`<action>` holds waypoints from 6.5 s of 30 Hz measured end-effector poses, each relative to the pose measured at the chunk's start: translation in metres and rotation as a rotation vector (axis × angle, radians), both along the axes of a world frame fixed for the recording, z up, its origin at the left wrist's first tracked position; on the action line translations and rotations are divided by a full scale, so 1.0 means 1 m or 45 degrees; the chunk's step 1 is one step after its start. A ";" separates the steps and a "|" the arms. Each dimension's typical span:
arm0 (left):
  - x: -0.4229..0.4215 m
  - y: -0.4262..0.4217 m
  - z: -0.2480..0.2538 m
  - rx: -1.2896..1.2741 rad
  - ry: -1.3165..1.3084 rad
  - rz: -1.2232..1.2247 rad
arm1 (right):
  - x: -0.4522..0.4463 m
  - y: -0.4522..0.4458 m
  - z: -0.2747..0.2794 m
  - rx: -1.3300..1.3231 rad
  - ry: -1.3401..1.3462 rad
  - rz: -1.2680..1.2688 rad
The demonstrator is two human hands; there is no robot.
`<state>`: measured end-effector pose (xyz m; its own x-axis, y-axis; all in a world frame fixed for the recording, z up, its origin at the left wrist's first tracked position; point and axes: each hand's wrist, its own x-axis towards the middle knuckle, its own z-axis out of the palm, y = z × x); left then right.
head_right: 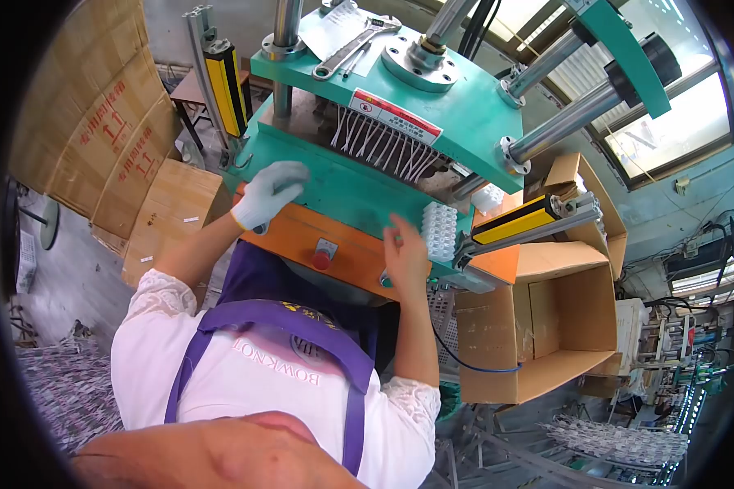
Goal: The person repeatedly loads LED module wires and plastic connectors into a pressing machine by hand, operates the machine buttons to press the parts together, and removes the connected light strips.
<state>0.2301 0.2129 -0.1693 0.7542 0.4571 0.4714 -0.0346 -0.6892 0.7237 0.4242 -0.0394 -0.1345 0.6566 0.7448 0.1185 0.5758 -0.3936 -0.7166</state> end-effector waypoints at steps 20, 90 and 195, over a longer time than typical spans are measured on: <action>0.129 0.021 0.055 -1.393 0.215 -0.242 | 0.104 0.093 0.020 0.398 0.957 -0.048; 0.054 0.060 0.060 -0.241 0.030 0.180 | 0.045 0.013 0.022 0.111 0.589 0.054; 0.141 0.090 0.052 0.323 0.152 0.469 | 0.109 0.143 0.005 0.239 -1.139 0.167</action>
